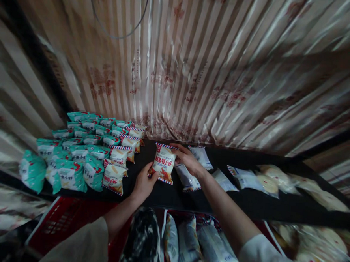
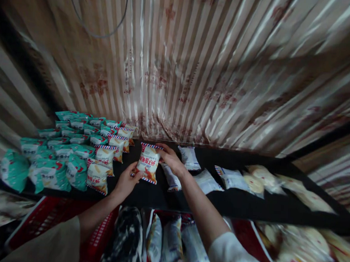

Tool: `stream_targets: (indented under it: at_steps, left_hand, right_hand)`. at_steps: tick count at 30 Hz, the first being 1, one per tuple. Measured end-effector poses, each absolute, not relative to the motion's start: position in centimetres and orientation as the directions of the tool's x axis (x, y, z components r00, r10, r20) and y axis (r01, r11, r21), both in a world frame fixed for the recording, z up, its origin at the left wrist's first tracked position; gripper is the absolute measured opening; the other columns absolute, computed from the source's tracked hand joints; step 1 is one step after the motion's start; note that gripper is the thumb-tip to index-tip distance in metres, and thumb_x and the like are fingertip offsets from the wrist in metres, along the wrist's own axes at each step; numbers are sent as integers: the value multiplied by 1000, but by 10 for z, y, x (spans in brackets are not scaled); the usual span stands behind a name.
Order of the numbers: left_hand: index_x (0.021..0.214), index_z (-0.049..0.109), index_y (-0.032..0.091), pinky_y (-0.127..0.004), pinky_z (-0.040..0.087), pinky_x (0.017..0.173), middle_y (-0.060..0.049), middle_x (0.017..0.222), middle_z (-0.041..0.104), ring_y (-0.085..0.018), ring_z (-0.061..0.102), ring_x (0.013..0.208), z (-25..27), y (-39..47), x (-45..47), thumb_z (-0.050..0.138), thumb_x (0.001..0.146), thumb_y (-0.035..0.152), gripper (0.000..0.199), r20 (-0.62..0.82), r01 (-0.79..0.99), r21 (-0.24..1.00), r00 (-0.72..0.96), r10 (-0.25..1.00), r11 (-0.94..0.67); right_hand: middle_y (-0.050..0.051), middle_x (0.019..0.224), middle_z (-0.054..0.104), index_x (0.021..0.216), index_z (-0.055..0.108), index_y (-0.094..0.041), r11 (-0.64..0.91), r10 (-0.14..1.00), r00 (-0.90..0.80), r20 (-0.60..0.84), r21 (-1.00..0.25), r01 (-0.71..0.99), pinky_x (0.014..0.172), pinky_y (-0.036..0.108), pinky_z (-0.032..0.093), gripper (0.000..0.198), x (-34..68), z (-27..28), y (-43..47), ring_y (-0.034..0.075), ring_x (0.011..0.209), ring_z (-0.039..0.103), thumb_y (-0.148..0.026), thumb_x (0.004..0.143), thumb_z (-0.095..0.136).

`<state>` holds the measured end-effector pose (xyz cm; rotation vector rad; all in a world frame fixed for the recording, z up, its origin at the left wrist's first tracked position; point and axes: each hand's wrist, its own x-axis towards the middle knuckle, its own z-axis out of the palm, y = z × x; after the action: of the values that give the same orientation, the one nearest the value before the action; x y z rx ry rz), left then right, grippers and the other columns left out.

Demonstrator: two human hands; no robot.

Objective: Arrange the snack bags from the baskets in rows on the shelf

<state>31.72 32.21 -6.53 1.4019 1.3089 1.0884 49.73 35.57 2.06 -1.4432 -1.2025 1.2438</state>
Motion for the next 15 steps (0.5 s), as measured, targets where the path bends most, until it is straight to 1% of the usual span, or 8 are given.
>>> stream_targets:
  at_steps: [2, 4, 7, 8, 10, 12, 15]
  left_hand:
    - [116, 60, 17, -30, 56, 74, -9, 104, 68, -19, 66, 87, -66, 330, 322, 64, 77, 22, 40, -55, 165, 985, -14, 998, 56]
    - [115, 60, 16, -29, 56, 72, -10, 105, 68, -19, 66, 86, -65, 340, 327, 62, 77, 21, 38, -79, 123, 988, -76, 994, 88]
    - [116, 59, 15, -28, 56, 66, -11, 108, 67, -19, 66, 84, -61, 355, 335, 62, 78, 21, 38, -111, 43, 992, -137, 984, 118]
    - [117, 59, 15, -28, 56, 66, -11, 108, 67, -19, 66, 83, -61, 360, 338, 61, 78, 20, 39, -122, 27, 991, -148, 981, 128]
    - [116, 59, 15, -29, 56, 70, -11, 108, 67, -19, 66, 85, -62, 371, 342, 62, 78, 19, 38, -122, 31, 991, -173, 977, 129]
    - [115, 61, 16, -30, 55, 76, -10, 108, 67, -19, 66, 90, -65, 382, 346, 62, 77, 17, 38, -105, 76, 990, -199, 974, 122]
    - [116, 60, 18, -29, 54, 81, -9, 108, 66, -20, 64, 99, -73, 397, 350, 62, 77, 16, 39, -70, 151, 982, -245, 967, 110]
  right_hand:
    - [3, 95, 69, 121, 55, -22, -168, 984, 75, -160, -979, 119, 65, 24, 50, 47, 494, 9, 357, 17, 82, 64, -42, 78, 60]
    - [5, 99, 69, 125, 51, -21, -193, 979, 85, -183, -972, 135, 73, 28, 52, 56, 491, -4, 357, 19, 91, 65, -47, 77, 63]
    - [6, 101, 69, 134, 41, -19, -239, 965, 141, -219, -960, 144, 82, 33, 52, 72, 484, -22, 358, 21, 94, 65, -45, 72, 69]
    - [6, 101, 69, 135, 40, -20, -237, 964, 158, -215, -961, 140, 83, 34, 52, 73, 481, -28, 359, 21, 94, 66, -44, 72, 70]
    - [5, 100, 70, 130, 46, -20, -210, 969, 163, -187, -968, 136, 84, 35, 52, 65, 476, -36, 363, 21, 93, 66, -42, 73, 69]
    - [5, 96, 70, 122, 52, -19, -188, 973, 159, -165, -972, 140, 82, 35, 53, 54, 471, -43, 371, 21, 91, 67, -41, 74, 67]
    - [6, 93, 71, 120, 53, -18, -208, 956, 242, -168, -966, 151, 76, 33, 54, 51, 466, -51, 388, 21, 85, 68, -39, 75, 65]
